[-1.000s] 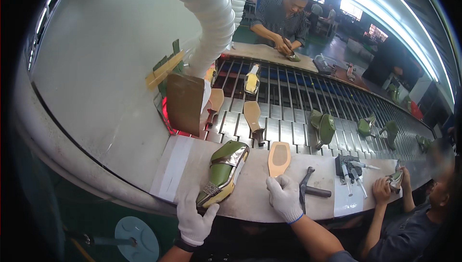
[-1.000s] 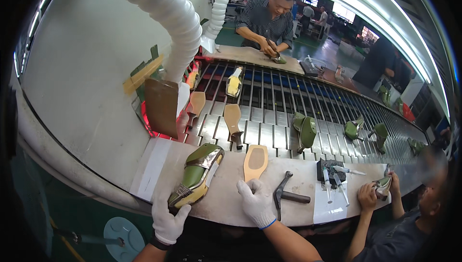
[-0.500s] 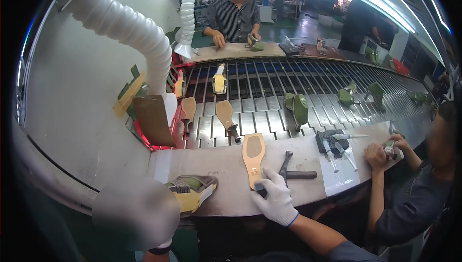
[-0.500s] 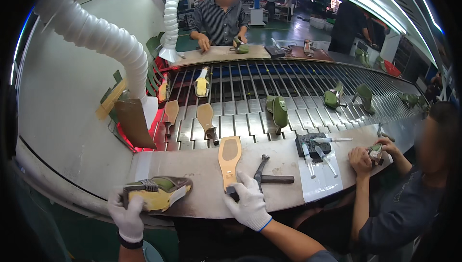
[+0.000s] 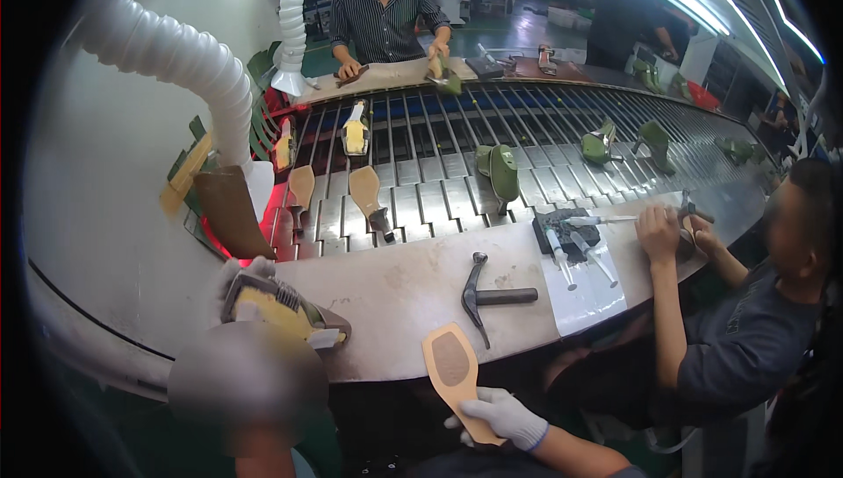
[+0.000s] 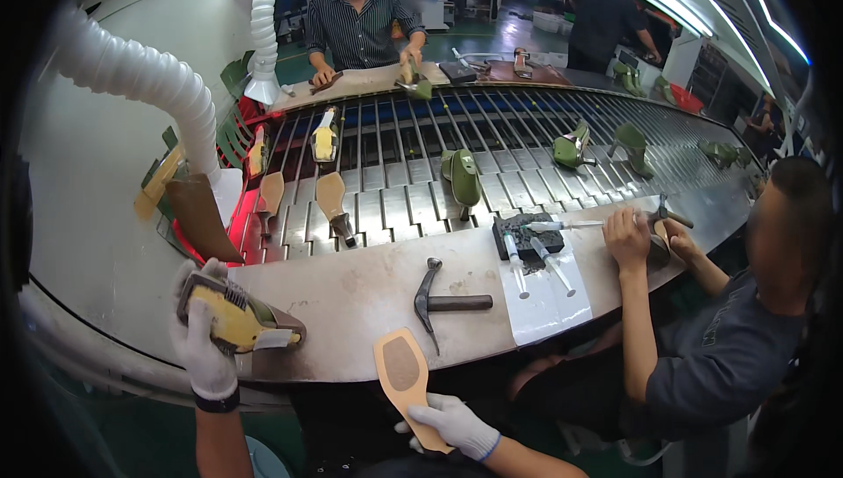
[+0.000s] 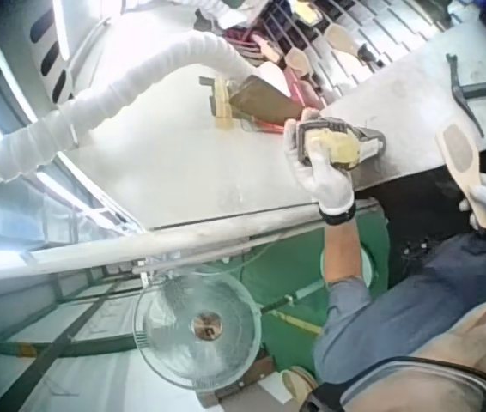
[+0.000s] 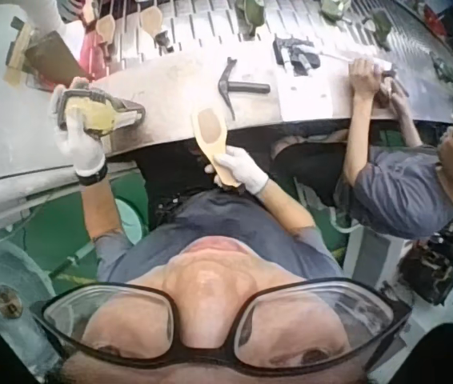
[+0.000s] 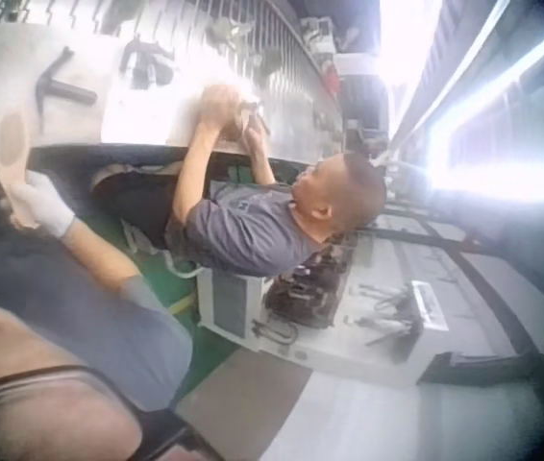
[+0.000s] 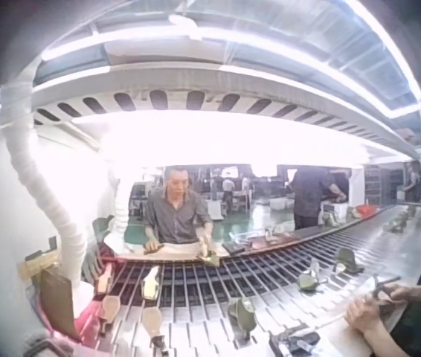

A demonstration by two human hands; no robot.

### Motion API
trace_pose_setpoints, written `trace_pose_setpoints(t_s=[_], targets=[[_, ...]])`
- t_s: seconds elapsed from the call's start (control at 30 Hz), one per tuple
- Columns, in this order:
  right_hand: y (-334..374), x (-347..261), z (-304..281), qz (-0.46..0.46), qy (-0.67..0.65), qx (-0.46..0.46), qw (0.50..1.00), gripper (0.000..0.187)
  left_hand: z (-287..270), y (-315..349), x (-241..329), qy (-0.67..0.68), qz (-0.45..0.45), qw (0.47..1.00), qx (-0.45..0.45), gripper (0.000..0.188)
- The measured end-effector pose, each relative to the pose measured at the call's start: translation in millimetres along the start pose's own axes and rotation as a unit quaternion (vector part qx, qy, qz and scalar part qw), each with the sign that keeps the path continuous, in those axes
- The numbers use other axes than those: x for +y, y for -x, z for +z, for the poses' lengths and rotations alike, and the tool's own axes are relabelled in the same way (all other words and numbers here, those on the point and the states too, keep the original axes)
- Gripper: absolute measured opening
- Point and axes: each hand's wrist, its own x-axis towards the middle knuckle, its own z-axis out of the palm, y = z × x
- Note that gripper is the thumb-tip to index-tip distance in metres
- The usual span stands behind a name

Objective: The person attaches soles to shoe uppers by pressing them on by hand and tapping around the edges with a hammer.

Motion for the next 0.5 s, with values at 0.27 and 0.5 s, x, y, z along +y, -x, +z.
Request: trace_pose_setpoints(t_s=[0.27, 0.5], targets=[[-1.2, -37.0, 44.3, -0.255, 0.09, 0.019, 0.963, 0.043, 27.6, -28.7, 10.5, 0.086, -0.11, 0.986, -0.09, 0.051], [25.7, -74.5, 103.1, -0.306, 0.234, -0.068, 0.92, 0.048, 55.6, -9.6, 10.5, 0.099, -0.128, 0.968, -0.193, 0.055]])
